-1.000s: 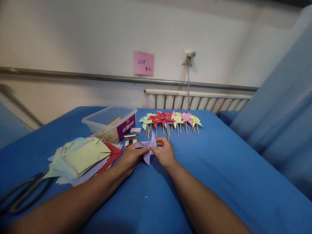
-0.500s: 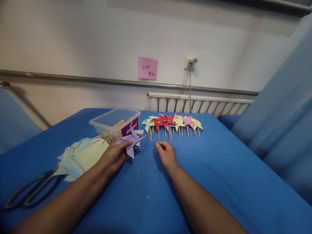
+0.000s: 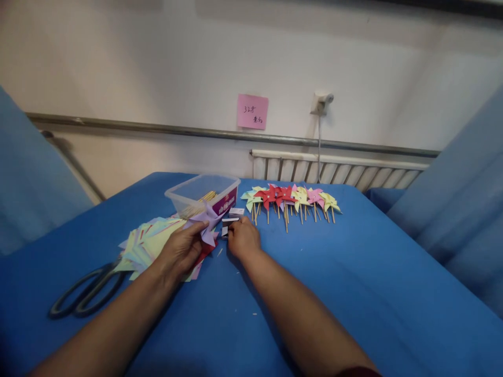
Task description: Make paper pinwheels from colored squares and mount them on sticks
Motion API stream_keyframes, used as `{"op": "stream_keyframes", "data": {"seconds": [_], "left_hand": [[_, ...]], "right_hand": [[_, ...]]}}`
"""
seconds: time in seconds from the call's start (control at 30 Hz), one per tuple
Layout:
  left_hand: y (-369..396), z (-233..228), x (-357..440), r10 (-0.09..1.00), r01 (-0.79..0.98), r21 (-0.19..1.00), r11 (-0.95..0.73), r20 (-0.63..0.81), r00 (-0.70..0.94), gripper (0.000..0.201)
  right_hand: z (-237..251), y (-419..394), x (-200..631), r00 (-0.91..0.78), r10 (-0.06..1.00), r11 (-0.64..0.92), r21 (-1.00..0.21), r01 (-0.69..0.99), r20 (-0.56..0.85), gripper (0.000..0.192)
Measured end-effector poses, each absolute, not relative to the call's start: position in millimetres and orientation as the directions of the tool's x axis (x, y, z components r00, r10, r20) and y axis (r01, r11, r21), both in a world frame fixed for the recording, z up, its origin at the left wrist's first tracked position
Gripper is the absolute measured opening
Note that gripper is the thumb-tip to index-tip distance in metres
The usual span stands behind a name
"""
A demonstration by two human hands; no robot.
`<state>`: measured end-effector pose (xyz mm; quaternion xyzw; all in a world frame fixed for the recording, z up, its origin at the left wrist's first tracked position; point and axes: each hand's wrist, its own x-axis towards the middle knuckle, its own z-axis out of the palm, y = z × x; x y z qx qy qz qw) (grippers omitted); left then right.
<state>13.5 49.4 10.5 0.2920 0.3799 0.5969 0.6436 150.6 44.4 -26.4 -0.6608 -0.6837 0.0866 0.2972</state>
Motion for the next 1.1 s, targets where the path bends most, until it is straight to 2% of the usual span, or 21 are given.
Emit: {"op": "stream_keyframes", "data": {"seconds": [0.1,0.2,0.57,0.73,1.1], "left_hand": [[54,8,10,0.991,-0.548,0.832,0.09,-0.127,-0.03,0.032],[54,9,10,0.989,-0.554,0.827,0.096,-0.141,-0.039,0.031],[47,10,16,0.988,-0.556,0.818,0.145,-0.155,0.029,0.032],[48,8,16,0.984,-0.548,0.82,0.166,-0.178,0.031,0.032],[50,6,15,0.989,-0.542,0.828,0.143,-0.146,0.038,0.03]], "right_hand": [[-20,56,151,0.021,0.989,0.047,-0.447,0.893,0.147,0.022],[-16,65,150,-0.001,0.995,0.043,-0.422,0.906,0.099,0.016],[-13,70,144,-0.063,0.986,0.117,-0.371,0.921,0.153,0.025],[-15,67,147,-0.078,0.983,0.134,-0.364,0.922,0.166,0.022],[-19,66,147,-0.031,0.974,0.124,-0.412,0.903,0.225,0.02]]}}
